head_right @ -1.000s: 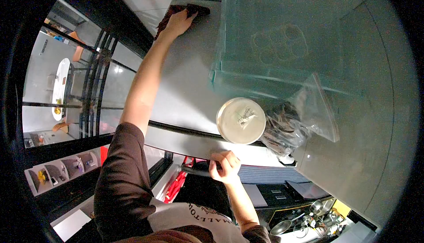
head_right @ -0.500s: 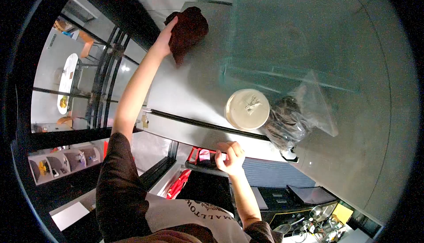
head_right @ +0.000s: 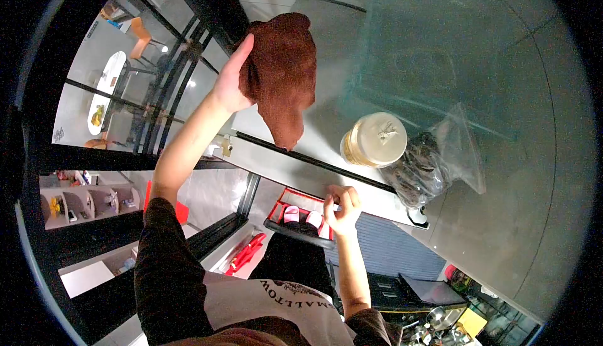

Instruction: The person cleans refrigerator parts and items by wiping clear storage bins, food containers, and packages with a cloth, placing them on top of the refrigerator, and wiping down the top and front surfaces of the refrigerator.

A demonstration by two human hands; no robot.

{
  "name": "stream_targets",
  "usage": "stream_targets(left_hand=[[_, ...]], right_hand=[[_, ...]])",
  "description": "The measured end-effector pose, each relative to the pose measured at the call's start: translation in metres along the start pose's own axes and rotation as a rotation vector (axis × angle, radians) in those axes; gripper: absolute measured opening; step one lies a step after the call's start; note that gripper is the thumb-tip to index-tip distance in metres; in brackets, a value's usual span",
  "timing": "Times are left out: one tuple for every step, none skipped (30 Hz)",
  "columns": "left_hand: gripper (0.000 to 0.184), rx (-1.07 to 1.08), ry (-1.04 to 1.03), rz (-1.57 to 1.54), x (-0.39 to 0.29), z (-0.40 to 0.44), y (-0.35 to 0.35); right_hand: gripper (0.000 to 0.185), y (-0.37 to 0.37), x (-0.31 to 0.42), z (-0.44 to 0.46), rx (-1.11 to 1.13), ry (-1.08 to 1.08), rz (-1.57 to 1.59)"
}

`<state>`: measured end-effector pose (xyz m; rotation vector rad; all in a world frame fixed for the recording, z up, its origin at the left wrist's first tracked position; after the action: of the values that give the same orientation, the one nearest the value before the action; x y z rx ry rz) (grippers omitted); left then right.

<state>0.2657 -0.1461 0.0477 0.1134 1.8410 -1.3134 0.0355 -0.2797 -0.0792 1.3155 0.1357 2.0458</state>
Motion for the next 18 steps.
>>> stream_targets(left_hand=[[0.053,-0.02,-0.001,0.013,0.0,-0.003,0.0],[0.053,-0.039,-0.001,0.026,0.0,-0.005,0.0],[0.052,-0.057,0.001,0.038,0.001,-0.006,0.001],[0.052,-0.053,-0.01,-0.011,0.0,-0.007,0.004],[0.051,-0.044,-0.018,-0.061,-0.001,-0.006,0.011],[0.051,-0.035,-0.023,-0.112,-0.003,-0.005,0.019],[0.05,-0.001,-0.027,-0.089,-0.008,-0.004,0.029],[0.049,-0.08,-0.122,-0.037,-0.018,0.001,0.039],[0.049,-0.16,-0.216,0.015,-0.029,0.008,0.048],[0.049,-0.198,-0.262,0.025,-0.039,0.014,0.055],[0.048,-0.236,-0.308,0.033,-0.048,0.021,0.063],[0.046,-0.246,-0.342,0.053,-0.054,0.033,0.074],[0.048,-0.322,-0.383,0.088,-0.058,0.052,0.092],[0.049,-0.4,-0.421,0.122,-0.062,0.075,0.112],[0.051,-0.479,-0.458,0.154,-0.063,0.091,0.125],[0.057,-0.647,-0.367,0.217,-0.058,0.107,0.124],[0.063,-0.814,-0.27,0.282,-0.051,0.121,0.123],[0.06,-0.859,-0.192,0.477,-0.046,0.133,0.123]], right_hand=[[0.011,0.0,0.0,0.0,-0.004,-0.015,0.011],[0.01,0.0,0.0,0.0,-0.009,-0.031,0.022],[0.01,0.0,0.0,0.0,-0.016,-0.047,0.032],[0.01,0.0,0.0,0.0,-0.016,-0.039,0.038],[0.009,0.0,0.0,0.0,-0.018,-0.032,0.041],[0.009,0.001,0.0,-0.001,-0.021,-0.027,0.042],[0.009,0.002,0.001,0.0,-0.021,-0.015,0.033],[0.008,0.003,0.003,0.002,-0.02,-0.004,0.025],[0.008,0.003,0.004,0.003,-0.02,0.006,0.018],[0.008,0.003,0.005,0.004,-0.024,0.009,0.016],[0.008,0.004,0.006,0.004,-0.016,0.012,0.004],[0.008,0.004,0.004,0.003,-0.009,0.017,-0.008],[0.008,0.004,0.003,0.003,0.0,0.022,-0.021],[0.008,0.004,0.003,0.003,-0.002,0.033,-0.001],[0.008,0.004,0.003,0.003,0.015,0.04,-0.021],[0.008,0.004,0.002,0.004,0.005,0.043,-0.007],[0.008,0.004,0.002,0.004,-0.003,0.044,0.008],[0.008,0.004,0.001,0.003,0.003,0.038,-0.009]])
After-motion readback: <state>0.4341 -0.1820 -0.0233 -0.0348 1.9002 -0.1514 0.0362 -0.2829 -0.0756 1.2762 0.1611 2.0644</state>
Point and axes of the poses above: each hand's wrist, its own z-axis towards the middle knuckle, its own y-axis out of the back of the hand, x = y × z, the point moved 4 cm from there along z, towards the middle knuckle, and after that the axes turned 6 degrees about y, right-handed, at the moved point
